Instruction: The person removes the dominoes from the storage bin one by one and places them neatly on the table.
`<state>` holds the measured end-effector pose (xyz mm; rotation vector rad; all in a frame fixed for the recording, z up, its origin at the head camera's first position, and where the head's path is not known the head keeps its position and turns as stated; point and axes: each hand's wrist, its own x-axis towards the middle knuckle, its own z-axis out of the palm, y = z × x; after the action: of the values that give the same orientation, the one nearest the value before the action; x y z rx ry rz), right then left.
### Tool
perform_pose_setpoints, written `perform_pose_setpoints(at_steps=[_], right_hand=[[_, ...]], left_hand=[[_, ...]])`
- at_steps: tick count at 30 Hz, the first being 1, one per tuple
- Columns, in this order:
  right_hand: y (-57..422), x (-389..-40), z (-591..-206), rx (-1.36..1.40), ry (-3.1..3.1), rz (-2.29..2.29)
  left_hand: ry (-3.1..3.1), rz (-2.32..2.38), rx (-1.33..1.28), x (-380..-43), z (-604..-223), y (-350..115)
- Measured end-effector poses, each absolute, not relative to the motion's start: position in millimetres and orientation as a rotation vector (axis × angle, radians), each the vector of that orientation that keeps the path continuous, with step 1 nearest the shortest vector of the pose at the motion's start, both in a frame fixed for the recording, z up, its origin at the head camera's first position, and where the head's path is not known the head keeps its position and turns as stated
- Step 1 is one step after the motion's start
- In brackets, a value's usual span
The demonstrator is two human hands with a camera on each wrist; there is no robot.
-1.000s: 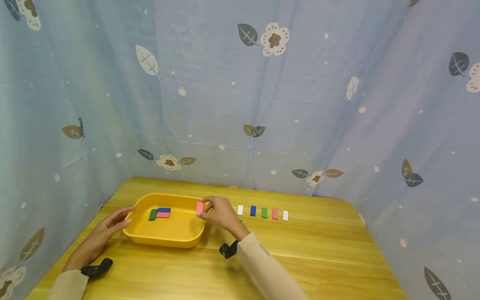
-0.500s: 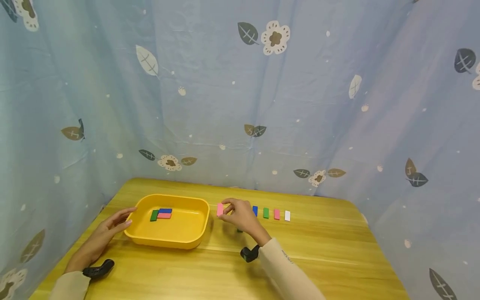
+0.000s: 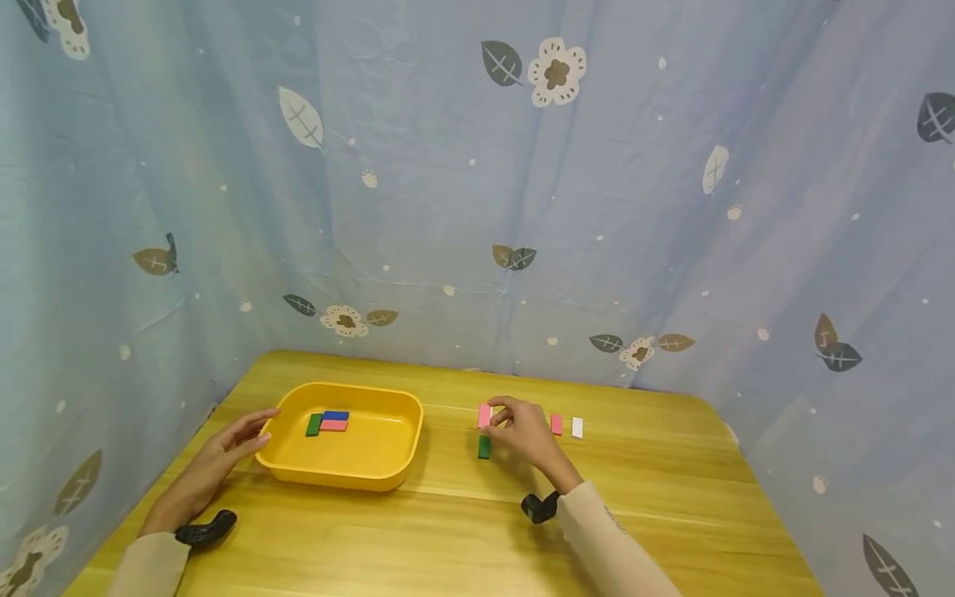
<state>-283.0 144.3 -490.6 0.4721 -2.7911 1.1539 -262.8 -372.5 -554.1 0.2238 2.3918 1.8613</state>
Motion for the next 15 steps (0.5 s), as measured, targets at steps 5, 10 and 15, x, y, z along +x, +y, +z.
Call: perform_pose_setpoints(at_steps=[5, 10, 15], right_hand=[[161, -281, -493, 0.402, -2.803, 1.132], [172, -278, -498, 0.373, -2.816, 1.112], [181, -276, -507, 0.376, -2.812, 1.107]], left_hand=[[2.38, 1.865, 0.221, -264, -555, -372], [2.39, 1.853, 0.208, -263, -553, -372], [2.394, 1.854, 0.21, -262, -554, -372]])
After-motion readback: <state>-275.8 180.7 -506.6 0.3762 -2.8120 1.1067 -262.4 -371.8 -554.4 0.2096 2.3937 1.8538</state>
